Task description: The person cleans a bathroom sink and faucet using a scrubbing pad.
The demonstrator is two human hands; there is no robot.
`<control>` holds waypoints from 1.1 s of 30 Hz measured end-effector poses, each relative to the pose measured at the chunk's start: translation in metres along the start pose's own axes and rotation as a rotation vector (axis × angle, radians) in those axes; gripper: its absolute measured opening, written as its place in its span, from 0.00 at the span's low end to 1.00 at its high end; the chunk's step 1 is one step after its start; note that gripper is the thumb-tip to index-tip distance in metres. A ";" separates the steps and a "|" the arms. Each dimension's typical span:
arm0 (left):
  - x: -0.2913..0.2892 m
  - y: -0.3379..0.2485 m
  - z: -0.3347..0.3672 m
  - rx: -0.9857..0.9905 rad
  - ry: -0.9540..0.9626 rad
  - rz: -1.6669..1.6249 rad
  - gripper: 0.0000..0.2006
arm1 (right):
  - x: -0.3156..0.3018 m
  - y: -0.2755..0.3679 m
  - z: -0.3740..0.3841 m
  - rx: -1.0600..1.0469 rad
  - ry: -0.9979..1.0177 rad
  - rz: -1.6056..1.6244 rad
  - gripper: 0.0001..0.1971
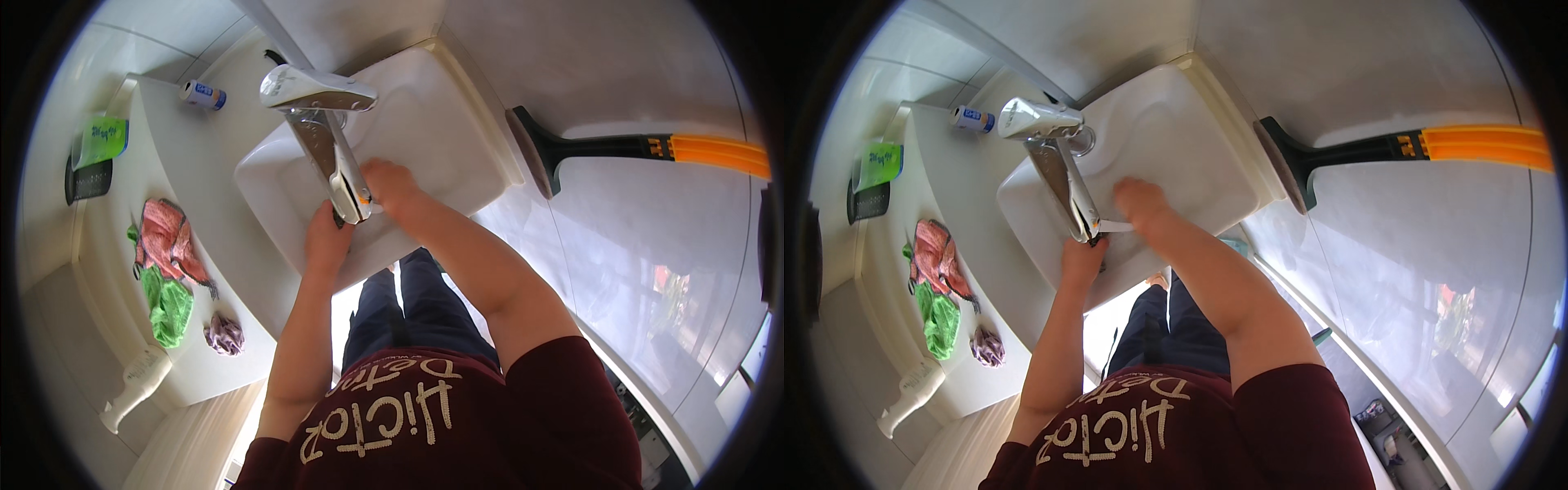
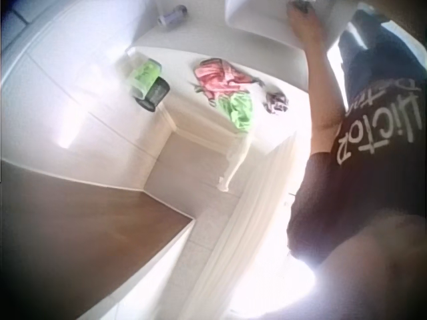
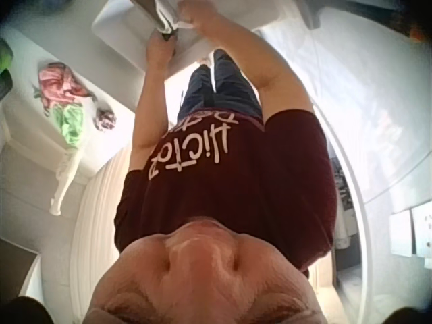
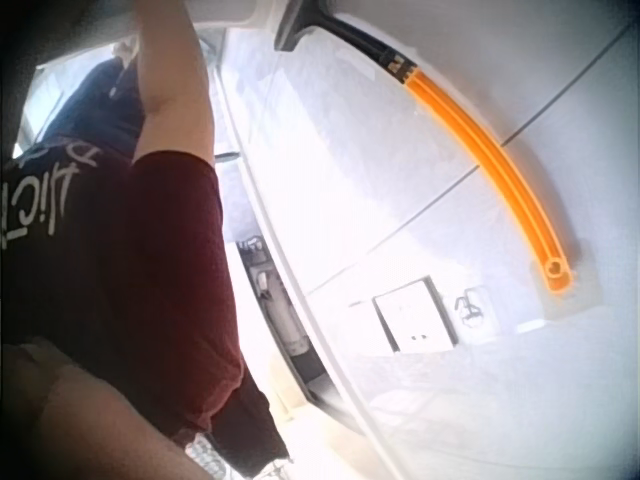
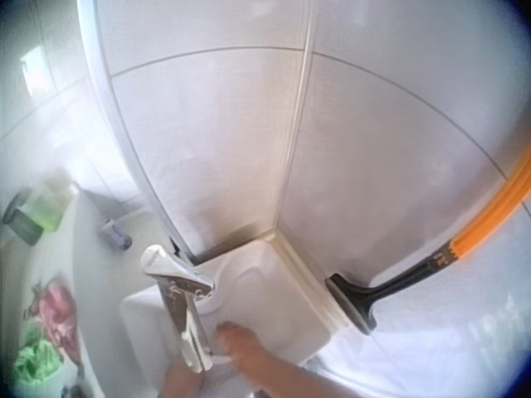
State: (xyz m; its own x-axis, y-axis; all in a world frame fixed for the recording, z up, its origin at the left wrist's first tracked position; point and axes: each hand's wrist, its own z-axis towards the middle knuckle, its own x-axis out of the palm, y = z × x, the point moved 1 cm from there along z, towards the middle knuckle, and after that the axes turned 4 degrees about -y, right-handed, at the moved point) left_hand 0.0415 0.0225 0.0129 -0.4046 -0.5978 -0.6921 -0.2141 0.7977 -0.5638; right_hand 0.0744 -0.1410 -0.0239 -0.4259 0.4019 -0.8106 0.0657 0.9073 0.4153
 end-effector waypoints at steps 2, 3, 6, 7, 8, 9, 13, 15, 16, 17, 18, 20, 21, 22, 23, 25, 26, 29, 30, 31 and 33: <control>-0.001 0.005 -0.002 -0.034 -0.028 0.011 0.17 | -0.006 0.000 -0.003 -0.044 -0.035 0.009 0.14; -0.002 0.008 -0.003 -0.069 -0.036 -0.061 0.17 | -0.008 0.002 -0.003 -0.073 -0.049 0.013 0.14; -0.006 0.013 -0.007 -0.161 -0.083 -0.180 0.18 | 0.010 0.001 0.000 -0.002 -0.133 0.273 0.14; -0.001 0.005 -0.007 -0.156 -0.125 -0.225 0.18 | 0.037 -0.023 0.011 0.051 -0.204 0.547 0.14; 0.012 -0.012 -0.005 -0.129 -0.139 -0.285 0.19 | 0.072 -0.073 0.024 0.132 -0.298 0.801 0.13; 0.010 0.000 -0.009 -0.161 -0.207 -0.314 0.19 | 0.083 -0.064 0.031 0.154 -0.234 0.899 0.12; 0.001 0.029 -0.030 -0.249 -0.328 -0.459 0.17 | 0.087 -0.018 0.038 0.422 0.047 1.367 0.14; 0.002 0.028 -0.037 -0.228 -0.393 -0.467 0.16 | 0.081 -0.019 0.025 0.308 -0.161 1.782 0.13; 0.006 0.022 -0.039 -0.208 -0.413 -0.478 0.16 | 0.096 -0.047 0.039 0.262 -0.144 1.944 0.10; 0.014 -0.001 -0.036 -0.167 -0.380 -0.529 0.16 | 0.099 -0.100 0.046 0.212 -0.188 2.088 0.07; 0.012 -0.002 -0.037 -0.167 -0.389 -0.542 0.16 | 0.099 -0.100 0.046 0.130 -0.254 1.791 0.06; 0.005 0.020 -0.047 -0.195 -0.447 -0.511 0.16 | 0.095 -0.047 0.031 -0.032 -0.388 0.750 0.07; 0.001 0.033 -0.054 -0.203 -0.479 -0.482 0.16 | 0.076 -0.005 0.022 -0.163 -0.452 -0.006 0.08; 0.000 0.035 -0.056 -0.183 -0.489 -0.471 0.16 | 0.055 0.011 0.020 -0.149 -0.261 -0.265 0.09; 0.002 0.030 -0.055 -0.181 -0.480 -0.521 0.16 | 0.048 0.008 0.017 -0.134 -0.250 -0.265 0.08; 0.004 0.024 -0.052 -0.180 -0.463 -0.614 0.16 | 0.036 0.004 0.012 -0.106 -0.225 -0.256 0.08; 0.005 0.022 -0.051 -0.168 -0.459 -0.612 0.16 | 0.030 0.005 0.010 -0.106 -0.179 -0.263 0.07; 0.008 0.021 -0.048 -0.179 -0.420 -0.618 0.16 | 0.016 0.006 0.002 -0.191 -0.186 -0.225 0.06; 0.008 0.021 -0.047 -0.212 -0.389 -0.634 0.16 | 0.013 0.006 0.000 -0.206 -0.196 -0.199 0.07; 0.009 0.021 -0.047 -0.244 -0.357 -0.648 0.16 | 0.013 0.007 -0.002 -0.220 -0.207 -0.172 0.08; 0.009 0.020 -0.044 -0.227 -0.397 -0.758 0.15 | 0.015 0.005 -0.006 -0.173 -0.224 0.075 0.10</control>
State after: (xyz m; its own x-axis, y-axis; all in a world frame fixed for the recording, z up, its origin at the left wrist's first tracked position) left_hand -0.0062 0.0367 0.0150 0.2474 -0.9220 -0.2978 -0.4874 0.1473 -0.8607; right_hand 0.0630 -0.1313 -0.0314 -0.2144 0.5021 -0.8378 -0.0733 0.8471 0.5264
